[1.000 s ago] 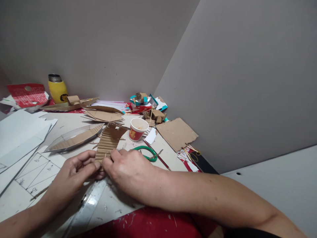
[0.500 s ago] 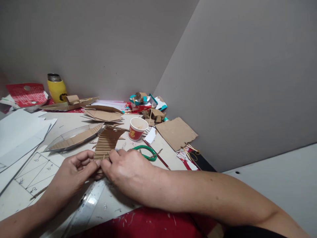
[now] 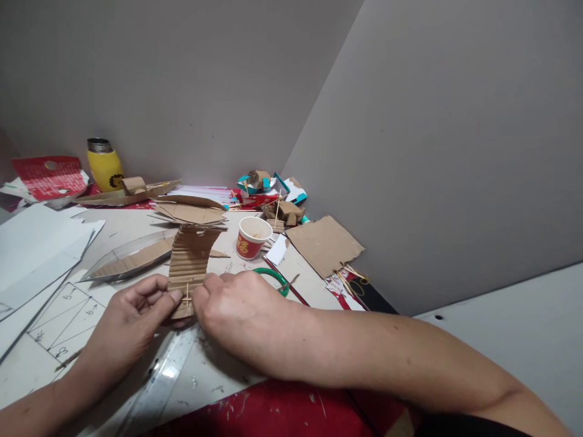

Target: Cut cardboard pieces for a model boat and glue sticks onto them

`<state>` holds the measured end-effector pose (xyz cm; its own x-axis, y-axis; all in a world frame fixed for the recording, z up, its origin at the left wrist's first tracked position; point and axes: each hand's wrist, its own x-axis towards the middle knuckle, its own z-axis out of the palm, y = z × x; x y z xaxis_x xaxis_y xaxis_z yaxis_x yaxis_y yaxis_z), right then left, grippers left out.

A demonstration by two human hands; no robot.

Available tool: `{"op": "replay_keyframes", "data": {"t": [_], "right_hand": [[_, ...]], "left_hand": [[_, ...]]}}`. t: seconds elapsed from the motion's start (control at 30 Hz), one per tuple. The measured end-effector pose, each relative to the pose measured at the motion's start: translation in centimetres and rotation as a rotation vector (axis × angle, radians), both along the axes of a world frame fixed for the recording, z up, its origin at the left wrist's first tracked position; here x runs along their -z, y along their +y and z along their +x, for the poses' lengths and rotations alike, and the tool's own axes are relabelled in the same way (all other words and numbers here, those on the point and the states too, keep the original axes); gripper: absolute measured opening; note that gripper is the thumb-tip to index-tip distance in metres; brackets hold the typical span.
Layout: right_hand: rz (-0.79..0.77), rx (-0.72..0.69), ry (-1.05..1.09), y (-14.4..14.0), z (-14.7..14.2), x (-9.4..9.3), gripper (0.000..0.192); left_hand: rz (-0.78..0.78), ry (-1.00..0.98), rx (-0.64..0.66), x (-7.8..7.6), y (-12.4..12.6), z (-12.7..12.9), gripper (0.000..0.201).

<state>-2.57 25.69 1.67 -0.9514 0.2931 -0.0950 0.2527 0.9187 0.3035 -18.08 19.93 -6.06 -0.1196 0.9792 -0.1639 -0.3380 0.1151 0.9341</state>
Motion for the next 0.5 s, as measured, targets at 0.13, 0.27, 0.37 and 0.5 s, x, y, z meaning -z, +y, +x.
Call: {"op": "replay_keyframes", "data": {"t": [0.13,0.27,0.37,0.5], "right_hand": [[-0.078,0.057,0.057,0.1,0.4,-1.0,0.015],[-0.203,0.121,0.390,0.5,1.3,-0.1,0.017],[-0.475,0.241,0.617,0.8,1.7,1.4,0.020],[-1.006,0.471,0.712,1.1,1.2,2.3,0.021]], "left_hand": [[0.012,0.002,-0.070,-0.3,0.0,-0.1,0.019],[0.034,0.022,-0.119,-0.9,-0.1,-0.1,0.017],[0.052,0.056,-0.135,-1.3,-0.2,-0.1,0.016],[0.058,0.079,-0.136,-1.5,-0.5,-0.1,0.018]]}}
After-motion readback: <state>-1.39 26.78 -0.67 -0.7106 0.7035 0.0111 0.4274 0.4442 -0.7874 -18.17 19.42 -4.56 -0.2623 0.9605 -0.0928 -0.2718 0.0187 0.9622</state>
